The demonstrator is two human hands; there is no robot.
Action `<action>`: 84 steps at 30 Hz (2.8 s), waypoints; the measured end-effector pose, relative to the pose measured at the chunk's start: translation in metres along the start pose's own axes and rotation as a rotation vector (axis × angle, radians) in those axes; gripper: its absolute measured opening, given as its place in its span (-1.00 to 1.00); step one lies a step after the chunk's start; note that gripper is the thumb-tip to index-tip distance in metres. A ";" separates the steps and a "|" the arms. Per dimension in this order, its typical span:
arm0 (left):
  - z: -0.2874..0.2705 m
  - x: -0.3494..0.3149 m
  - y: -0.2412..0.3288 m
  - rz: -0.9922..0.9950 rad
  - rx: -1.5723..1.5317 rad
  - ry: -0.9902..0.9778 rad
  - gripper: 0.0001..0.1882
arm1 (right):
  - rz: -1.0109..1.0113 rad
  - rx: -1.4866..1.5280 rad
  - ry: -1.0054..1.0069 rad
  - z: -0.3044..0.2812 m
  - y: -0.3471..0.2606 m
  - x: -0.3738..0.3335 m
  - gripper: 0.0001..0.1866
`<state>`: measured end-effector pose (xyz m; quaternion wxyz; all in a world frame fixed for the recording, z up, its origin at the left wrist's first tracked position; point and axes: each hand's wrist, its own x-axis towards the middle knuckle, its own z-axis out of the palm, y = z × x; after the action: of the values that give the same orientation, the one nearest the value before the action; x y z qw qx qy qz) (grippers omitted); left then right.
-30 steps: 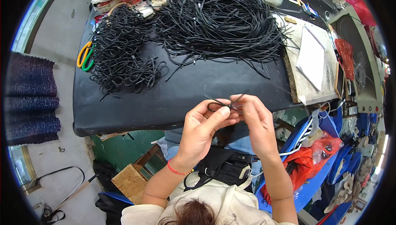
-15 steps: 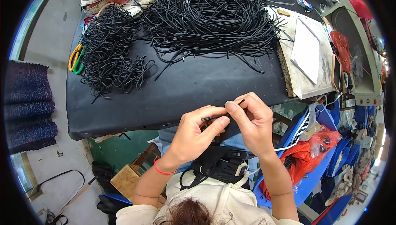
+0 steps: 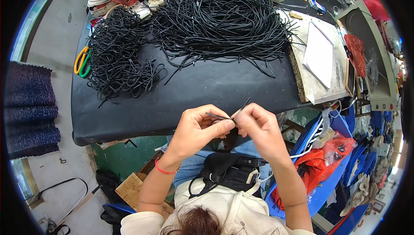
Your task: The person sits at a workbench and repeatedly ties small black cords into loops by hand. They pick up individual cords from a large pile, form a loop, and secure it with a knot before placing the finished item on the table.
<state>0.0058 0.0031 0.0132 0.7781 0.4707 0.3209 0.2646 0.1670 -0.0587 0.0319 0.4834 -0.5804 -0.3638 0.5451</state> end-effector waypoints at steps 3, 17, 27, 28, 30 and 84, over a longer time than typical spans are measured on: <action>0.002 0.004 -0.004 -0.002 -0.083 0.045 -0.77 | -0.077 -0.139 0.055 0.004 -0.003 0.006 -0.76; 0.001 0.005 -0.012 0.071 -0.221 0.176 -0.78 | 0.075 0.079 -0.007 0.003 0.005 0.017 -0.71; 0.001 -0.001 -0.008 0.079 -0.202 0.230 -0.84 | 0.057 0.077 -0.065 0.005 0.001 0.016 -0.84; 0.001 -0.001 -0.008 0.074 -0.196 0.214 -0.84 | 0.038 0.065 -0.069 0.006 0.001 0.016 -0.84; 0.001 -0.002 -0.007 0.069 -0.226 0.223 -0.85 | 0.014 0.038 -0.081 0.006 0.002 0.017 -0.84; -0.009 -0.002 0.008 0.059 -0.319 0.335 -0.81 | -0.791 -0.682 0.167 0.019 -0.020 0.047 -0.79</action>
<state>-0.0036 0.0101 0.0177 0.7706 0.3003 0.3857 0.4089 0.1569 -0.0058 0.0386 0.4632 -0.5643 -0.6721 0.1237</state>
